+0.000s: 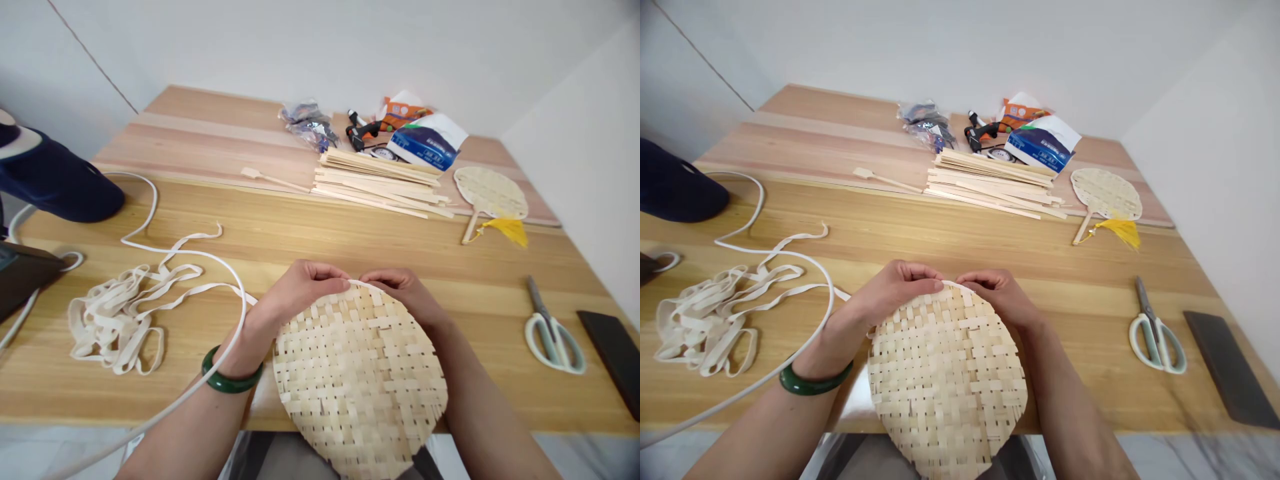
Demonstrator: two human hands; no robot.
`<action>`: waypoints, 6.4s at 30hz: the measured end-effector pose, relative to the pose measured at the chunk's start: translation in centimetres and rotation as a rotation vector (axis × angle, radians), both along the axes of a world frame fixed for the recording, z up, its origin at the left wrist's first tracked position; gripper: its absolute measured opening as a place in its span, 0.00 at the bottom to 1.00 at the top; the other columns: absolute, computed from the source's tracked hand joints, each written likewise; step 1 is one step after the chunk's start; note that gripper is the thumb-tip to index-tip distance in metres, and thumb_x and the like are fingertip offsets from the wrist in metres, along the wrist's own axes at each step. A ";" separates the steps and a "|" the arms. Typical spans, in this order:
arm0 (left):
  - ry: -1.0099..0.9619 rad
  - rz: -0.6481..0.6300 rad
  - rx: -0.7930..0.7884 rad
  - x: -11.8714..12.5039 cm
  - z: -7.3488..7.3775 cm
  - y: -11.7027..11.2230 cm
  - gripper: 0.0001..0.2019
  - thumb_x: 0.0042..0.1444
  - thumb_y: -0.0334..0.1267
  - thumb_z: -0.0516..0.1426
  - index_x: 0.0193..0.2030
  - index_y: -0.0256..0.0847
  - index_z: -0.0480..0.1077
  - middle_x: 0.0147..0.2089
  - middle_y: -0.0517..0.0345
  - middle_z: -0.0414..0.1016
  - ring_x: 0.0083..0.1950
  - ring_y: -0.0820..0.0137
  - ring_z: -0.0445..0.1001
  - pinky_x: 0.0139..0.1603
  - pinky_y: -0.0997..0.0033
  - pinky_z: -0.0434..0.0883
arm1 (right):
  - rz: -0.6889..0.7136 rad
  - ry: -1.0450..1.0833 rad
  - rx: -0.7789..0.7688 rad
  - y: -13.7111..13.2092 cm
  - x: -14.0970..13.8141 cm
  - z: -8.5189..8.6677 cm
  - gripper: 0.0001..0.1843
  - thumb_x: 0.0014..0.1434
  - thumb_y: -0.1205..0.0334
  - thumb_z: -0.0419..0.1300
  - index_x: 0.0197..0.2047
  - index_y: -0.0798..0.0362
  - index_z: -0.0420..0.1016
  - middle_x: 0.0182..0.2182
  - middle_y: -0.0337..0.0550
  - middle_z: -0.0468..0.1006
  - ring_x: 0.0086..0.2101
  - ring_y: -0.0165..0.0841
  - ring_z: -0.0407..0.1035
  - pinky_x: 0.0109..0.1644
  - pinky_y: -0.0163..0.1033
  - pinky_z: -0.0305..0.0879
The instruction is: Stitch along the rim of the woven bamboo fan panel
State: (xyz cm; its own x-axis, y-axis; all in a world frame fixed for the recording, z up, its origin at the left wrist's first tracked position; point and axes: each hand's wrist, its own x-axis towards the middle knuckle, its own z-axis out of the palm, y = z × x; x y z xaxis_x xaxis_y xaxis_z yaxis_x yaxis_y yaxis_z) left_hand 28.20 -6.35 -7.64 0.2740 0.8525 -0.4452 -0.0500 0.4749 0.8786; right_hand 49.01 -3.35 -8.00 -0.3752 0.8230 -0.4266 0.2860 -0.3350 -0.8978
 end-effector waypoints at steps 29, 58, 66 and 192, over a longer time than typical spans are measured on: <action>-0.102 0.066 -0.101 0.2 -0.9 0.3 0.11 0.47 0.44 0.65 0.32 0.38 0.77 0.26 0.61 0.74 0.24 0.76 0.68 0.25 0.76 0.62 | -0.040 0.139 0.097 -0.5 -0.7 -0.7 0.07 0.49 0.61 0.65 0.33 0.52 0.73 0.28 0.37 0.73 0.28 0.28 0.65 0.31 0.34 0.62; -0.117 0.017 -0.191 0.4 -0.8 0.7 0.10 0.46 0.41 0.67 0.31 0.37 0.77 0.27 0.59 0.77 0.26 0.75 0.72 0.28 0.77 0.67 | -0.500 0.902 -0.033 1.8 2.2 -1.5 0.20 0.62 0.42 0.47 0.28 0.48 0.60 0.24 0.36 0.52 0.21 0.30 0.39 0.17 0.33 0.41; -0.106 0.023 -0.183 0.4 -1.1 0.6 0.11 0.46 0.42 0.67 0.31 0.37 0.77 0.28 0.58 0.77 0.27 0.74 0.72 0.28 0.76 0.68 | -0.492 1.326 -0.221 2.1 2.3 -1.9 0.15 0.65 0.48 0.47 0.33 0.50 0.61 0.27 0.38 0.62 0.25 0.27 0.58 0.17 0.26 0.58; 0.005 0.093 0.028 0.3 -2.2 0.3 0.16 0.48 0.51 0.64 0.33 0.39 0.77 0.29 0.58 0.76 0.28 0.71 0.71 0.29 0.73 0.64 | -0.513 1.063 -0.084 0.1 0.2 4.2 0.32 0.65 0.40 0.38 0.56 0.52 0.68 0.30 0.38 0.68 0.19 0.24 0.51 0.16 0.28 0.51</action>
